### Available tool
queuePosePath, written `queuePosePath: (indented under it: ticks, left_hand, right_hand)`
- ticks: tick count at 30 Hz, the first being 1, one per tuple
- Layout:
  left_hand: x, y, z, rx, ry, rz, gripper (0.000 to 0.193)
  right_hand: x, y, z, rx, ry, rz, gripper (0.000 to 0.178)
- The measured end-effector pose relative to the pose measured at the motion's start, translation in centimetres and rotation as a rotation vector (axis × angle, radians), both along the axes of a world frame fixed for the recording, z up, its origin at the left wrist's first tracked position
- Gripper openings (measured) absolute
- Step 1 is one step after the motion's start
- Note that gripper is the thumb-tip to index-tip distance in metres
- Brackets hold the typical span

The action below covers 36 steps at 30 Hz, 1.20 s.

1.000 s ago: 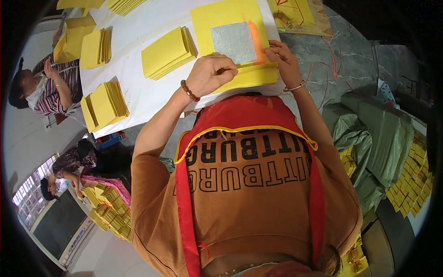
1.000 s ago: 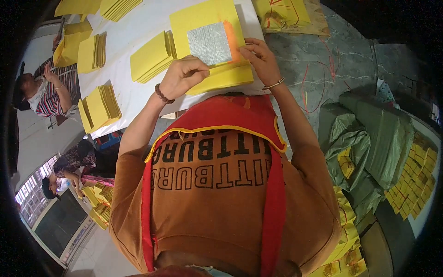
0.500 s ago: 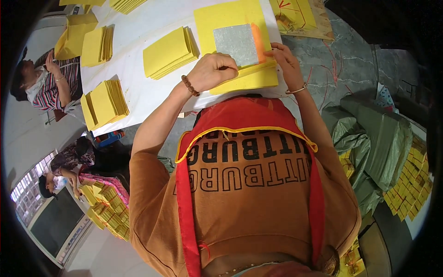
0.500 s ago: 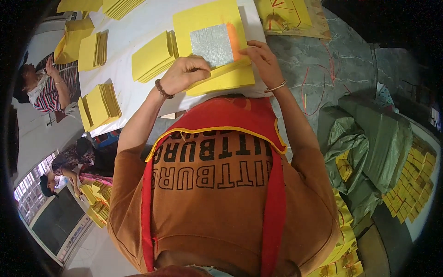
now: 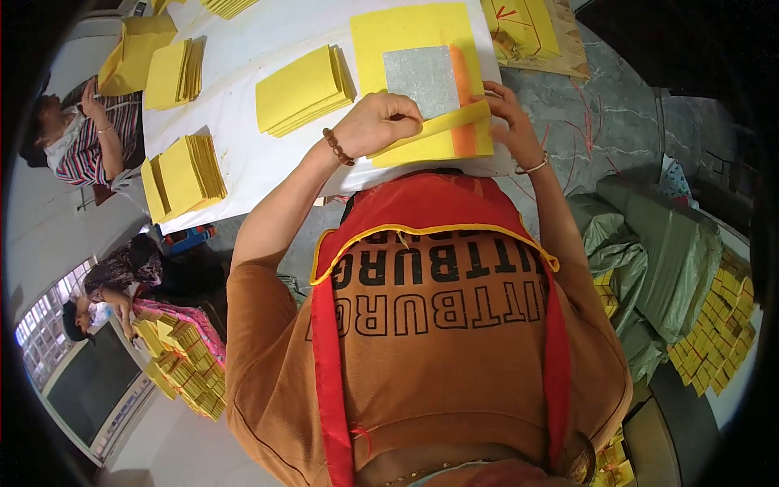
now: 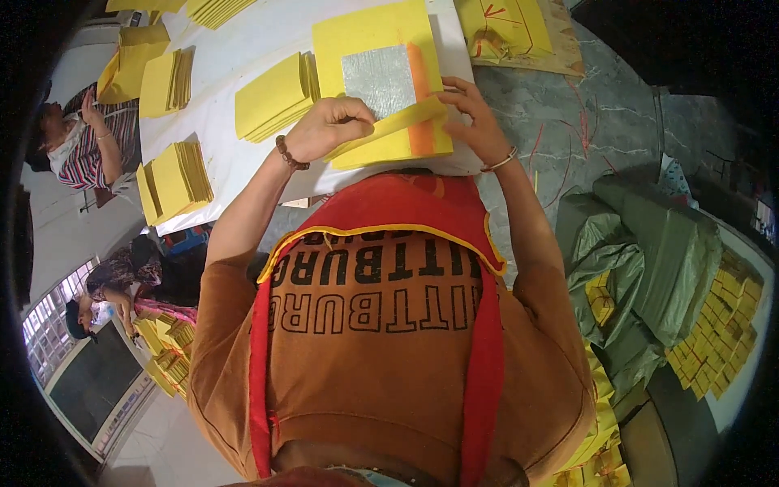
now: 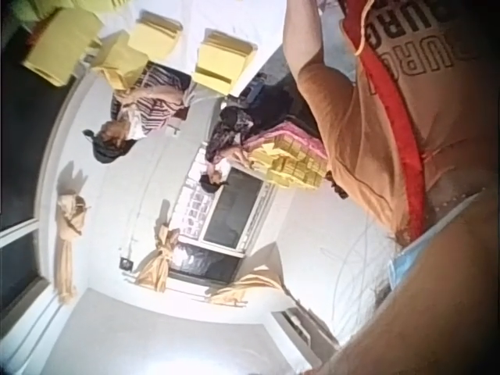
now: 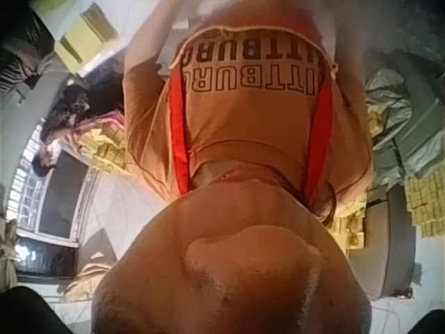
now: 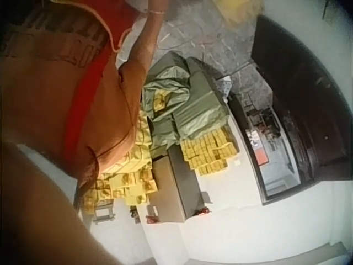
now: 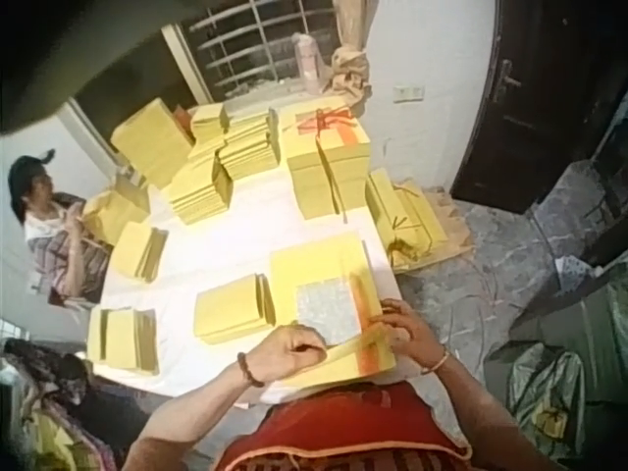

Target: Folding and stacking sheets of yellow paper at a workstation.

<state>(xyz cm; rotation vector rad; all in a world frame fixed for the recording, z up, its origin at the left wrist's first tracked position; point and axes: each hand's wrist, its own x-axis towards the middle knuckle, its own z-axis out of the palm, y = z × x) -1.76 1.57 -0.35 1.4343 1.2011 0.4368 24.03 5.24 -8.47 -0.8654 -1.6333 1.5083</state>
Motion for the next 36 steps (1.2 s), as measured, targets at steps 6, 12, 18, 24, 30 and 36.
queuePosePath:
  ticks: [6,12,18,24,30,36]
  left_hand:
    - [-0.9,-0.3,0.6,0.146,0.008,-0.146,0.027]
    - [-4.5,-1.3,0.5,0.521,0.079,-0.271,0.075]
    - [-3.3,-1.5,-2.3,0.973,0.581,-0.083,0.035]
    - [-3.0,-4.3,-0.6,1.042,0.599,-0.172,0.037]
    - [-2.5,-4.3,-0.4,0.901,0.271,0.038,0.025]
    - [-1.8,-2.0,-2.2,0.217,0.081,0.533,0.030]
  right_hand:
    - [-0.4,-0.2,0.0,0.135,-0.166,-0.061,0.033]
    - [-0.4,0.0,-0.8,0.149,-0.116,-0.079,0.031]
    - [-0.6,0.5,0.4,0.294,-0.214,-0.106,0.034]
    - [0.6,-0.1,4.0,0.730,-0.385,0.040,0.026]
    - [0.2,-0.9,4.8,0.460,-0.353,0.197,0.018]
    - [-3.3,-0.4,4.2,-0.016,-0.125,-0.180,0.034]
